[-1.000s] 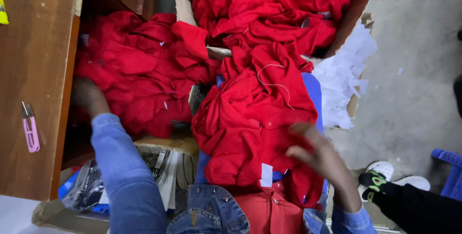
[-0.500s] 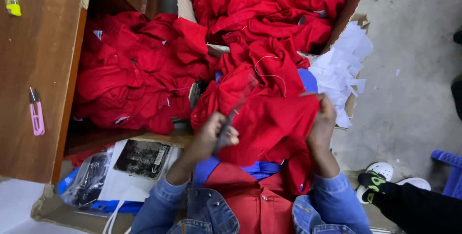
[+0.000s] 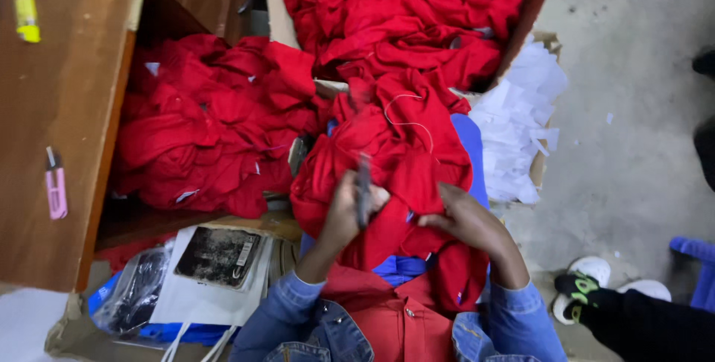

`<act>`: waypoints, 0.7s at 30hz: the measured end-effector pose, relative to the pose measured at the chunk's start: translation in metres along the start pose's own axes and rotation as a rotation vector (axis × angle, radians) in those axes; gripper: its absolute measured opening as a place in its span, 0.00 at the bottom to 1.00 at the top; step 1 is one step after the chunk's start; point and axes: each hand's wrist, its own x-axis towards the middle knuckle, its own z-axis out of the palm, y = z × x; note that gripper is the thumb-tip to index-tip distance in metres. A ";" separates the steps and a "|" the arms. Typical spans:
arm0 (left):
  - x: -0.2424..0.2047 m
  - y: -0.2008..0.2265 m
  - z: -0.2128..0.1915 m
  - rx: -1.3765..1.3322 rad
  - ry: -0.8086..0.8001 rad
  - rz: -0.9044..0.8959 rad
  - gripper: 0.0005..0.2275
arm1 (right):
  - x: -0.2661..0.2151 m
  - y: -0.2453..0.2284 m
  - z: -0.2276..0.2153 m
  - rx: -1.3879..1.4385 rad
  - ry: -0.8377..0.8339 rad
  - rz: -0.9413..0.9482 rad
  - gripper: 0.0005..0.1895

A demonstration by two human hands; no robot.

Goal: The person uses scissors to cut white paper tags from a stack of red shirts. They handle the shirts one at a time, cutting the tags and dropping the cut pieces onto the floor.

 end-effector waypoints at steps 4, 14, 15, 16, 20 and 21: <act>-0.039 0.056 0.011 -0.107 -0.034 0.351 0.19 | -0.015 0.110 0.037 0.360 0.336 0.324 0.07; -0.115 0.087 0.048 -0.011 -0.625 0.113 0.14 | -0.045 0.159 -0.024 -0.225 1.321 0.148 0.08; -0.105 0.072 0.048 -0.055 -0.638 0.089 0.14 | -0.047 0.168 -0.010 0.092 1.194 0.134 0.11; -0.096 0.055 0.049 -0.054 -0.650 0.077 0.14 | -0.046 0.143 -0.009 0.085 1.203 0.147 0.11; -0.074 0.026 0.048 -0.027 -0.508 0.203 0.21 | -0.036 0.117 -0.020 -0.314 0.768 0.496 0.28; -0.076 0.026 0.044 -0.016 -0.473 0.213 0.22 | -0.035 0.127 -0.022 -0.323 0.617 0.545 0.40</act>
